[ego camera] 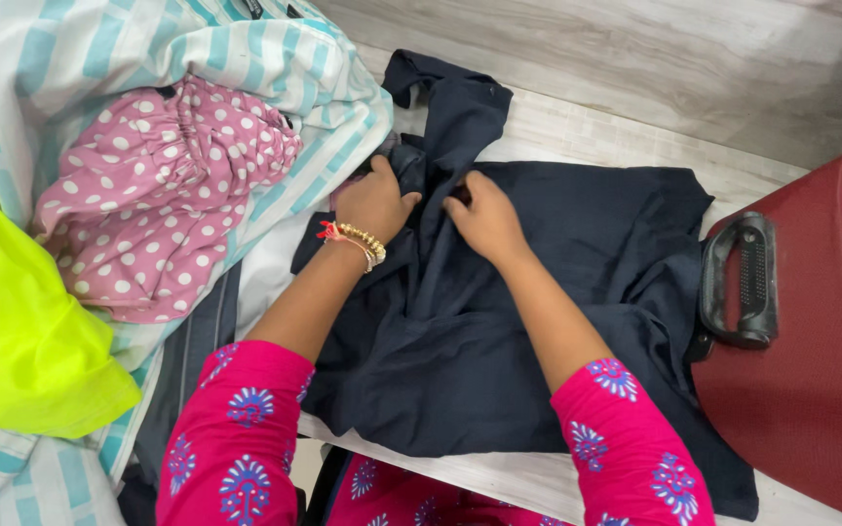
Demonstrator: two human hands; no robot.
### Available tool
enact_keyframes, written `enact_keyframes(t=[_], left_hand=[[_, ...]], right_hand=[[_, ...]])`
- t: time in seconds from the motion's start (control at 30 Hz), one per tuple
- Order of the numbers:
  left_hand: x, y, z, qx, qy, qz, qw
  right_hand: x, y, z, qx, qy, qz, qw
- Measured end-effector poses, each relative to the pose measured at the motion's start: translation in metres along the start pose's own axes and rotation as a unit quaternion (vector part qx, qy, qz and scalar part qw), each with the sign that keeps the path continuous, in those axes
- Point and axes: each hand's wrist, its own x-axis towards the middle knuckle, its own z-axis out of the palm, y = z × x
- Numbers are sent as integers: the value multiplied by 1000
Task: The person buttons up a dark blue shirt by hand, folds it into a neat square on the floor, and places it into a red suitcase.
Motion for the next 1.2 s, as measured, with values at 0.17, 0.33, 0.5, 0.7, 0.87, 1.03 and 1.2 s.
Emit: enact_keyframes(t=[0.17,0.33,0.5,0.7,0.87,1.03,1.2], left_hand=[[-3,6,-4,3,59,41,997],[-12,-9,-65,37,188,43,981],[-25,-24,-119,62,194,-1,979],[-47,-37,-167,81,238,-33,967],[-56,-71,-182,144,263,-90,950],[-67,-57,-187,167,160,-140,963],[-80,16,-190,248,264,11,932]], right_hand=[[4,-10,37,40,51,62,996],[6,-42,31,-209,151,-145,955],[26,-91,18,-157,-105,-16,982],[46,-120,43,-97,-29,-61,993],[38,-123,92,20,41,-326,944],[29,-109,76,83,-10,-294,952],[37,-39,4,41,112,-156,981]])
